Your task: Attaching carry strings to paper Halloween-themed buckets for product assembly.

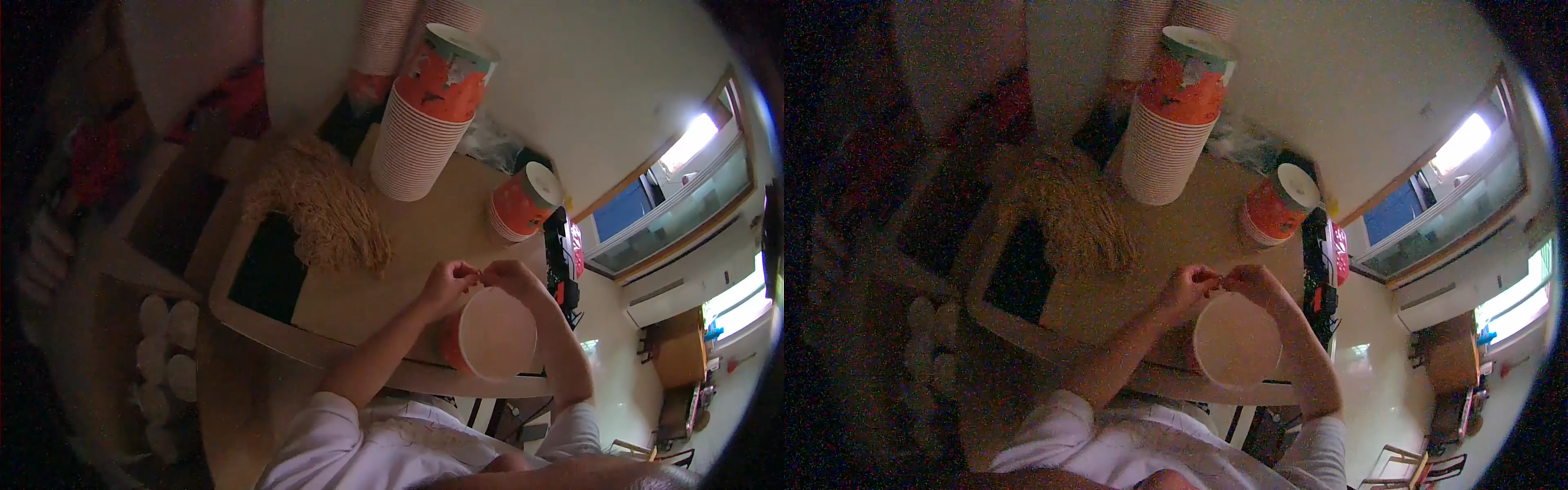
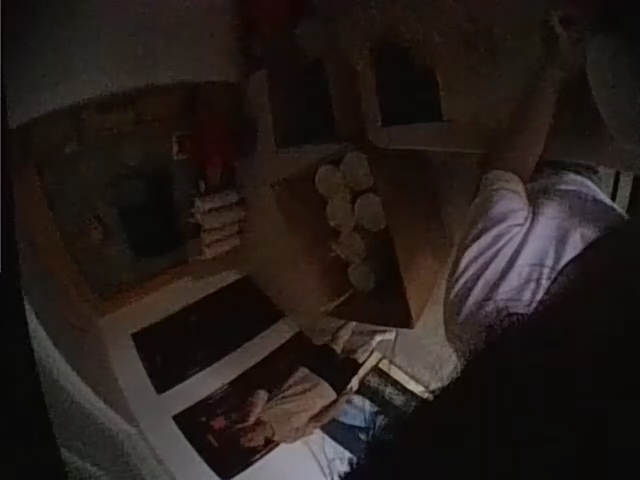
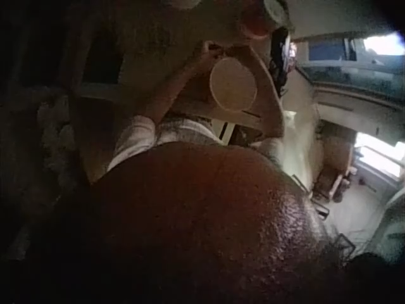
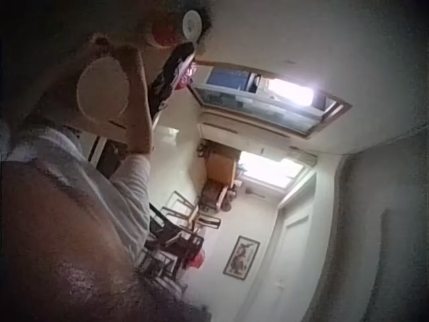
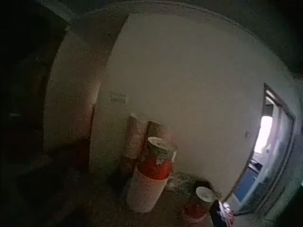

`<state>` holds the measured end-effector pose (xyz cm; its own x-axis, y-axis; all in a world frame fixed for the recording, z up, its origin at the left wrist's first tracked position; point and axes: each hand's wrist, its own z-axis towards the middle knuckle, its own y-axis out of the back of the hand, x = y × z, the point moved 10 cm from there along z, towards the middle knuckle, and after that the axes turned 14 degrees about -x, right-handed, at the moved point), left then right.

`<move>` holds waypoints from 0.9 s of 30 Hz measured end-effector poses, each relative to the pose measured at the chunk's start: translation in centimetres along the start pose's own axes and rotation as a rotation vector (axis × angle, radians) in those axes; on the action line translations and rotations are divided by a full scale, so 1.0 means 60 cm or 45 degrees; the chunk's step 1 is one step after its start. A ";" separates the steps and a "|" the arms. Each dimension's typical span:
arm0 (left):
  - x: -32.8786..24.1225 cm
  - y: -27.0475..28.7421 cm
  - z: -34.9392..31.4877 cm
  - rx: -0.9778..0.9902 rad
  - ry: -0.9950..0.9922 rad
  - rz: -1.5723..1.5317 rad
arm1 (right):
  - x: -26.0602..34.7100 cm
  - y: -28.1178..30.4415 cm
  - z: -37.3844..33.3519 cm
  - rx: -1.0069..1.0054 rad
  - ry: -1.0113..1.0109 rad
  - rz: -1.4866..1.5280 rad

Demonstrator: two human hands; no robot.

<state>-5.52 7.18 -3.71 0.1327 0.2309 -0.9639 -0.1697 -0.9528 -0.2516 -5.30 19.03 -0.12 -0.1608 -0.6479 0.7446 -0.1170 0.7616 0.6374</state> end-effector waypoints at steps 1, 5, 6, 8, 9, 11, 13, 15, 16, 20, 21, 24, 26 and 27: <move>-0.001 -0.002 -0.001 0.015 -0.009 0.043 | -0.008 0.001 0.005 -0.012 0.002 -0.010; -0.009 -0.004 -0.006 0.061 0.004 -0.040 | -0.021 -0.006 0.014 0.008 0.001 -0.021; -0.015 -0.003 -0.010 0.034 0.026 -0.061 | -0.023 -0.008 0.015 0.020 0.021 -0.010; -0.016 -0.002 -0.012 0.010 0.048 -0.083 | -0.021 -0.008 0.014 0.030 0.039 0.000; -0.013 0.000 -0.010 -0.008 0.041 -0.104 | -0.009 -0.012 0.014 0.032 0.082 -0.009; -0.004 0.001 -0.004 -0.023 0.036 -0.125 | -0.003 -0.012 0.016 0.032 0.123 -0.019; 0.003 0.000 0.005 -0.026 -0.012 -0.134 | -0.006 -0.018 0.023 0.072 0.156 0.042; 0.013 0.006 0.012 -0.047 -0.009 -0.157 | 0.014 -0.022 0.019 0.073 0.146 0.021; 0.017 0.010 0.015 -0.067 -0.011 -0.181 | 0.022 -0.024 0.017 0.071 0.139 -0.001; 0.006 0.010 0.012 -0.049 -0.020 -0.184 | 0.009 -0.017 0.017 0.074 0.080 -0.049; 0.017 0.005 0.010 -0.002 -0.011 -0.171 | -0.007 -0.016 0.022 0.047 0.057 -0.075; 0.005 -0.001 -0.005 0.054 0.007 -0.110 | -0.003 -0.013 0.015 0.003 0.027 -0.088; -0.003 0.000 -0.011 0.062 0.016 -0.063 | 0.003 -0.011 0.010 -0.012 0.021 -0.077; 0.000 0.001 -0.010 0.066 0.027 -0.064 | 0.006 -0.012 0.011 -0.004 0.055 -0.064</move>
<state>-4.92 7.02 -3.67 0.1633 0.2737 -0.9479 -0.2122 -0.9285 -0.3047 -5.89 18.24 -0.42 -0.1126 -0.6854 0.7194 -0.1210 0.7281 0.6747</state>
